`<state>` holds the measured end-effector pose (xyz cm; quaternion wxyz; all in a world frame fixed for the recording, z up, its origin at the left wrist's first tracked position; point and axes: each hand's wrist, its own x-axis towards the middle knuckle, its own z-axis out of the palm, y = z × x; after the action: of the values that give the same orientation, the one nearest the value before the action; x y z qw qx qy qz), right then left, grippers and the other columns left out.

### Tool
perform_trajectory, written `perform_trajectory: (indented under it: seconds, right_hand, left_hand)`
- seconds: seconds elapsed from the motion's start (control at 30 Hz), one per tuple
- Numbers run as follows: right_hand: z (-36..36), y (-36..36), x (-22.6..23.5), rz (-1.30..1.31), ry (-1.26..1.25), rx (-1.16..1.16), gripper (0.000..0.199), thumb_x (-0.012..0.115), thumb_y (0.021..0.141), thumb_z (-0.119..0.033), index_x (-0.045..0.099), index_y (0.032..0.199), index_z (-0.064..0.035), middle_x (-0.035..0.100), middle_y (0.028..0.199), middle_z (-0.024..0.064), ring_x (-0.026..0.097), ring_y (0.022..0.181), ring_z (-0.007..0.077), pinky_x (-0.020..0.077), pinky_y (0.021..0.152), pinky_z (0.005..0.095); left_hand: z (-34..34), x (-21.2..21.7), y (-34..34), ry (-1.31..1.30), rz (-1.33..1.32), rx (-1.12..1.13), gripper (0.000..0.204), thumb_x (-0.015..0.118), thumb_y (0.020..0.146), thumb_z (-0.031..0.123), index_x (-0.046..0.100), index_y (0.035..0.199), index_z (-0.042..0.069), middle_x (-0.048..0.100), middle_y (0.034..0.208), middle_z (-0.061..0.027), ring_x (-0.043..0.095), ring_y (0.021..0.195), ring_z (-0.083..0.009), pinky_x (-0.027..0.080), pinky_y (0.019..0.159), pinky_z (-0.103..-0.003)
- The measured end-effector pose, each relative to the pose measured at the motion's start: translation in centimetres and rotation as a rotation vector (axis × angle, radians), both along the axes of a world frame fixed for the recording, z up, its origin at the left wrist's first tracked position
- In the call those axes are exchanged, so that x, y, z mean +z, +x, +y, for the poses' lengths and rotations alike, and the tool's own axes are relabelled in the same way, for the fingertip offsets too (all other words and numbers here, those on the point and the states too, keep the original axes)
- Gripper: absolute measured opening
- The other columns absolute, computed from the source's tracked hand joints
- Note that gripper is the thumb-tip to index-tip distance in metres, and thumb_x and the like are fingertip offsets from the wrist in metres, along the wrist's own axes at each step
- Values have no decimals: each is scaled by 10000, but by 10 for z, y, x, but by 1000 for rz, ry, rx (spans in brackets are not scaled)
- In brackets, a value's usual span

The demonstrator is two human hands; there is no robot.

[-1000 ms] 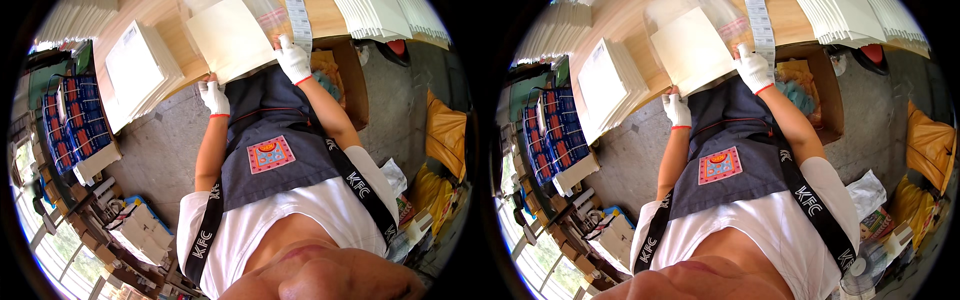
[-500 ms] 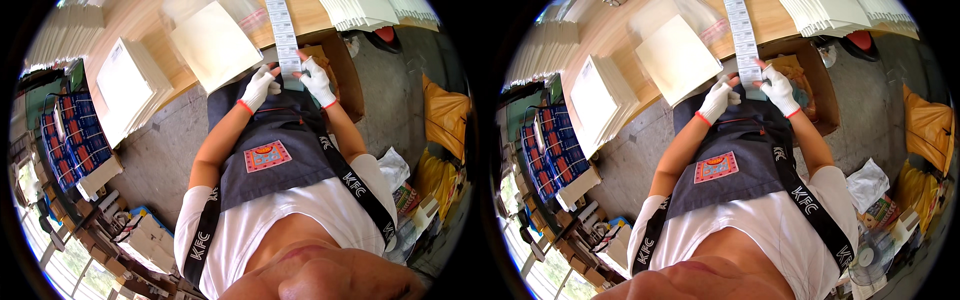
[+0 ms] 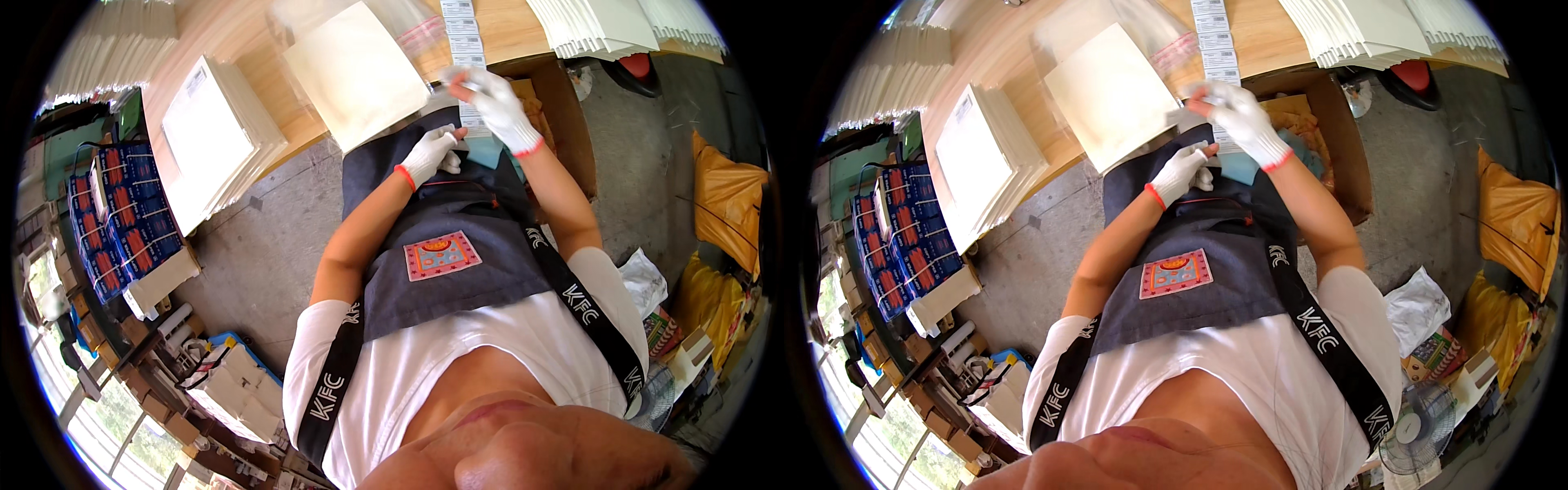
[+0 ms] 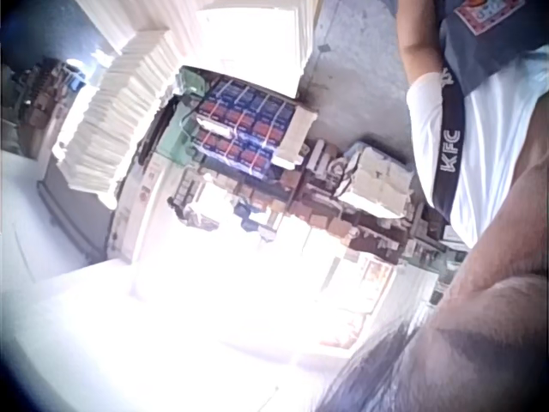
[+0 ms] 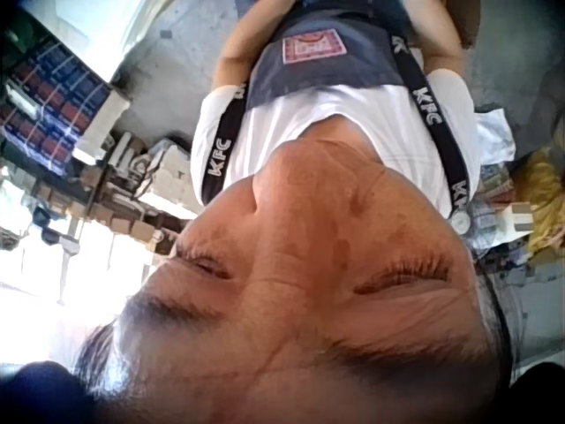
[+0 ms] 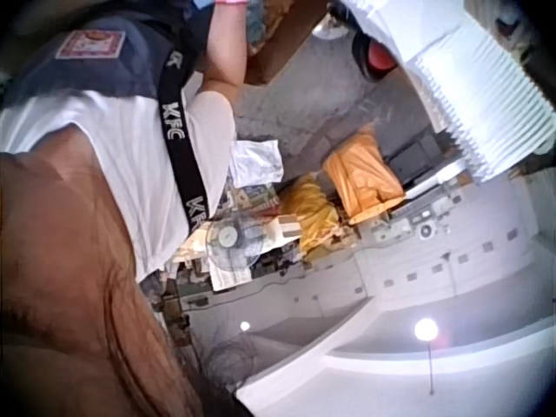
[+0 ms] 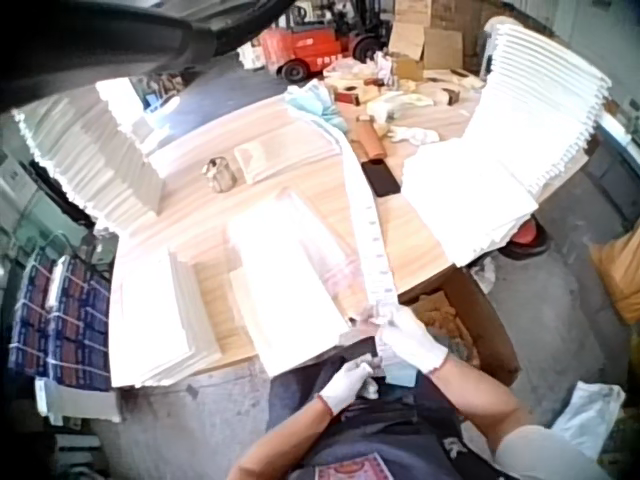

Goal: The person places paper items into plastic bags and seals them, one by one.

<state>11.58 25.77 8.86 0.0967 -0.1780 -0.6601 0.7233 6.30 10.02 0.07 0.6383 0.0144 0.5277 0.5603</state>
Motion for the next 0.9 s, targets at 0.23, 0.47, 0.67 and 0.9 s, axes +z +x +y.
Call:
perform_trajectory:
  seconds: [0.23, 0.47, 0.67, 0.9]
  right_hand:
    - [-12, -92, -21, -26, 89, 207, 160, 533, 843, -75, 621, 949, 7, 631, 859, 11, 563, 856, 93, 418, 754, 221]
    - [-3, -178, -24, -235, 521, 174, 200, 597, 827, -218, 663, 897, -43, 626, 992, 39, 577, 884, 135, 428, 796, 264]
    - [-15, -185, -51, -86, 1066, -80, 376, 665, 761, -385, 631, 1045, -141, 597, 1036, 66, 555, 1003, 248, 436, 837, 355]
    - [6, -68, 11, -361, 983, 132, 419, 548, 809, -535, 579, 838, -119, 633, 734, 68, 611, 735, 284, 459, 652, 379]
  left_hand:
    - [-94, -7, -46, 0, -19, 1145, 131, 610, 870, 205, 517, 882, 113, 442, 607, -1, 423, 461, -87, 437, 500, -287]
    - [-148, 31, -20, -63, 109, 894, 203, 614, 875, 269, 555, 896, 75, 577, 642, -20, 571, 501, -108, 536, 475, -292]
    - [-148, 36, -14, -30, 122, 884, 253, 580, 895, 302, 560, 949, 56, 575, 629, -30, 554, 485, -108, 526, 491, -280]
    - [-141, 73, -23, 38, 392, 812, 293, 559, 904, 301, 537, 1016, 32, 599, 759, -50, 520, 522, -105, 465, 504, -261]
